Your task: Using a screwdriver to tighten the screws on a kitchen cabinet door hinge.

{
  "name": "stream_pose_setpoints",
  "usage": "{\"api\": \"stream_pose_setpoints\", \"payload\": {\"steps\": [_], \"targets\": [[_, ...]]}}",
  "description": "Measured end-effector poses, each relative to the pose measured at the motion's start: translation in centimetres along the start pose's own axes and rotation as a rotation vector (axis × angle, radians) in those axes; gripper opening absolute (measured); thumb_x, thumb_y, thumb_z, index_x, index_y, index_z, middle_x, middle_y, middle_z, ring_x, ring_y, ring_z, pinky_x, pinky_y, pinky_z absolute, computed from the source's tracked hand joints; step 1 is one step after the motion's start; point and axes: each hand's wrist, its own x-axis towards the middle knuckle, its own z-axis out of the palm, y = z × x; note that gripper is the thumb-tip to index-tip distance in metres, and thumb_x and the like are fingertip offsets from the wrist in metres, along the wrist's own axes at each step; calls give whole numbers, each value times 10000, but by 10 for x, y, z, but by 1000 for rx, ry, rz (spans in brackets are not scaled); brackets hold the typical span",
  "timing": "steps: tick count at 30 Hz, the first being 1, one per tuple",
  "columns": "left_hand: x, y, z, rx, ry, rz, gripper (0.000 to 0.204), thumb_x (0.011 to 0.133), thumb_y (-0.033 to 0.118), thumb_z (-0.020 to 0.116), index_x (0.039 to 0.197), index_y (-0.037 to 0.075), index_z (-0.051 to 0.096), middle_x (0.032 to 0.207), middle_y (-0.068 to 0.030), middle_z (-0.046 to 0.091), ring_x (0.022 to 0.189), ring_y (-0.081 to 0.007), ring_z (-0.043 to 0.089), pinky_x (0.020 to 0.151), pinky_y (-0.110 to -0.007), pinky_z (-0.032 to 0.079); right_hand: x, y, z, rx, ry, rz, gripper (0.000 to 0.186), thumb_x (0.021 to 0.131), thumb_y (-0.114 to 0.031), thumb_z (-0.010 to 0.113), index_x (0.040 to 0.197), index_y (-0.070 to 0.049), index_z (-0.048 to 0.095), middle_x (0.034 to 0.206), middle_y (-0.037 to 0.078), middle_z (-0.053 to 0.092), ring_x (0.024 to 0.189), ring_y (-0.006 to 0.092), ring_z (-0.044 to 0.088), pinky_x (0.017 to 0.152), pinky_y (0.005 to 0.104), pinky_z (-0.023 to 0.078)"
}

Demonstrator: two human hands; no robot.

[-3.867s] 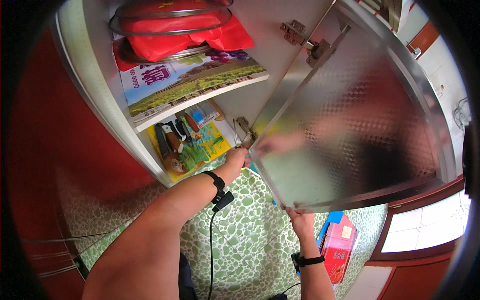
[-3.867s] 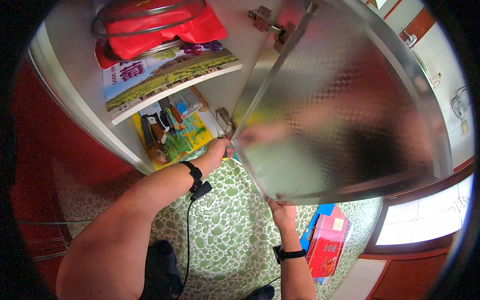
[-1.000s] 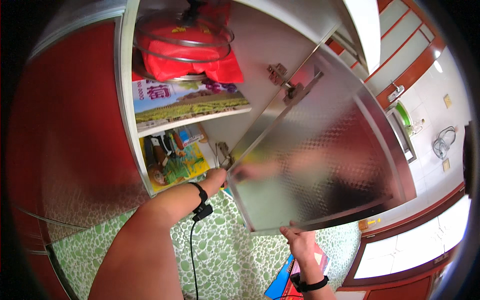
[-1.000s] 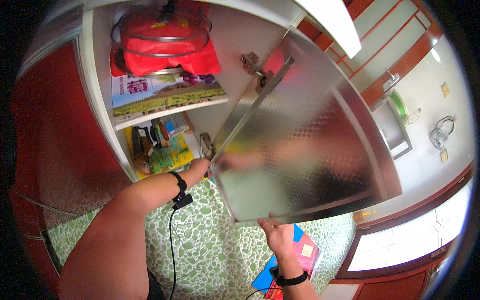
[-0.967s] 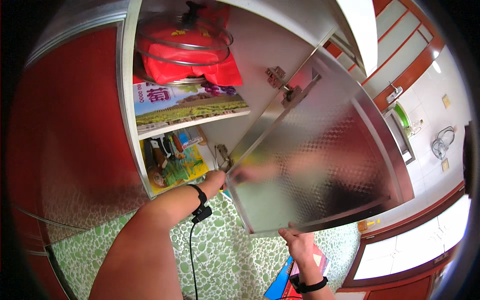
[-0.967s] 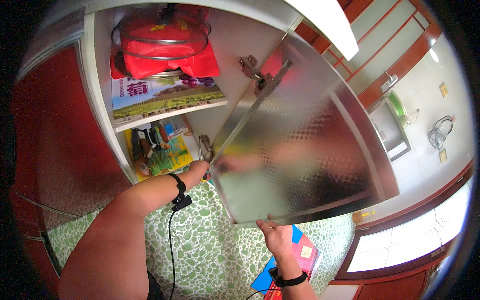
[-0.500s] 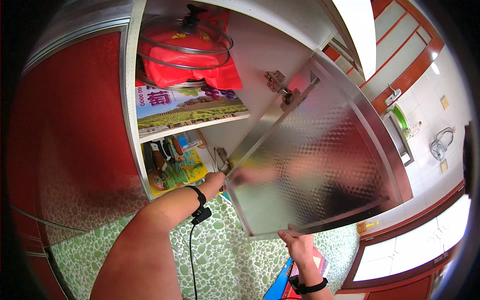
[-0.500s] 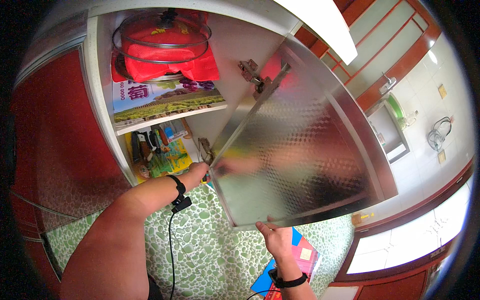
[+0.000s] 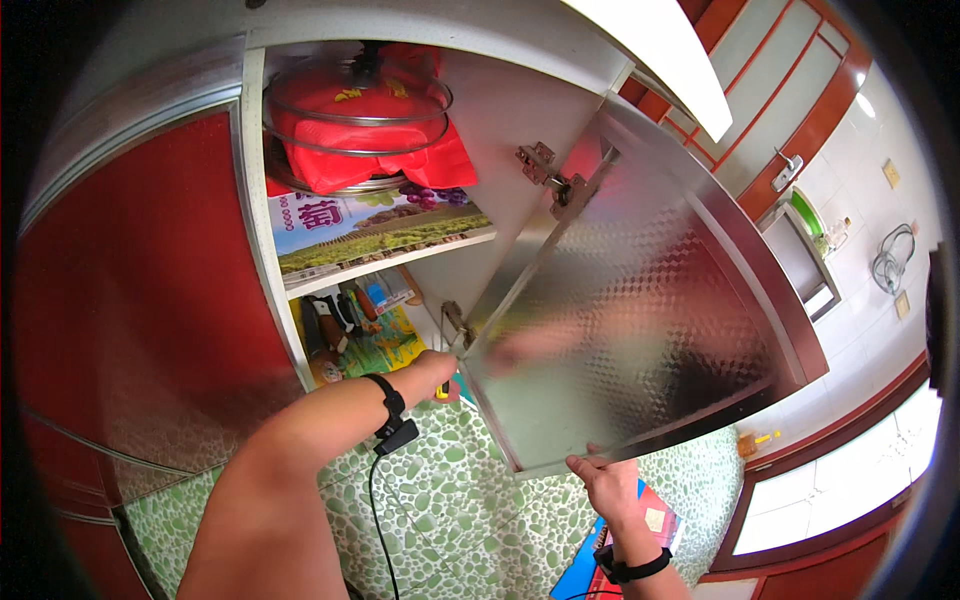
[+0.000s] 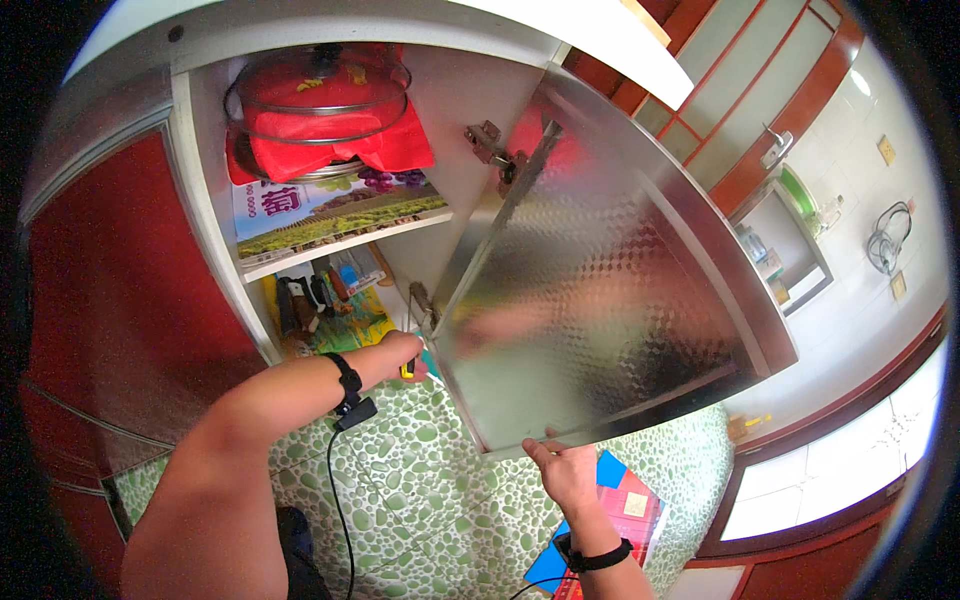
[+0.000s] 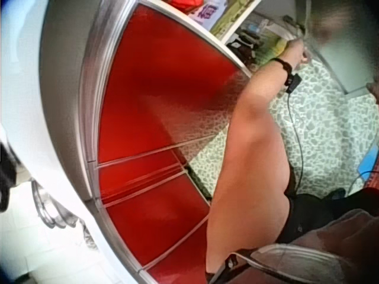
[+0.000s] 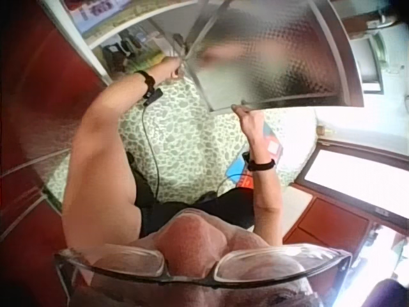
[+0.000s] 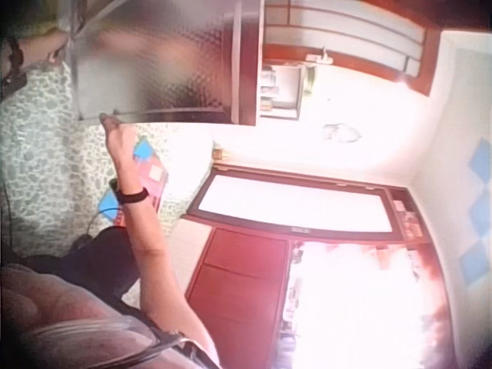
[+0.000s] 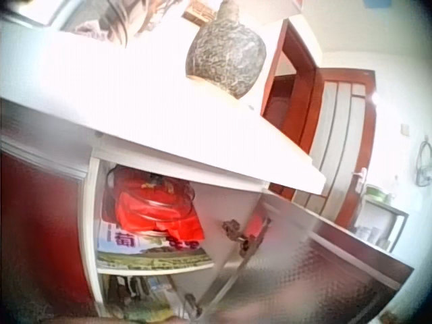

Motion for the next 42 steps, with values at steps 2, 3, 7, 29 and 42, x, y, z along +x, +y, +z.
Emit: {"api": "stream_pose_setpoints", "payload": {"steps": [2, 3, 7, 29, 42], "targets": [[-9, -2, -16, 51, -47, -18, 278, 838, 42, 543, 1099, -52, 549, 883, -264, 668, 685, -405, 691, 538, -489, 584, 2, -9, 2, 29, -13, -4, 229, 760, -144, 781, 729, 56, 674, 762, 131, 619, 721, 297, 585, 670, 387, 452], [-18, -4, -17, 81, -73, -5, 272, 837, 44, 546, 1089, -59, 549, 898, -270, 669, 683, -398, 693, 532, -480, 584, 2, -4, 1, 20, -37, 39, 234, 764, -146, 777, 729, 58, 669, 747, 129, 615, 704, 296, 580, 662, 385, 450], [-23, -9, -20, 149, -88, 12, 263, 830, 46, 562, 1063, -75, 548, 909, -269, 673, 686, -378, 700, 514, -457, 578, 2, -2, -3, -67, -85, 31, 251, 772, -157, 766, 725, 59, 648, 699, 127, 593, 654, 294, 563, 625, 385, 435], [-132, 38, -16, 643, -55, 111, 184, 830, 148, 547, 743, -9, 588, 617, -132, 604, 468, -206, 588, 399, -352, 457, 1, -2, 4, 54, -14, 12, 264, 742, -118, 792, 724, 89, 629, 744, 121, 596, 703, 253, 549, 664, 388, 441], [-297, 153, -35, 1188, 531, 1098, 425, 821, 269, 540, 1044, -92, 552, 1017, -310, 641, 1001, -441, 627, 887, -476, 492, 2, 7, 4, 4, 9, 30, 253, 758, -146, 791, 701, 54, 646, 789, 126, 610, 752, 274, 569, 686, 383, 443]]}}
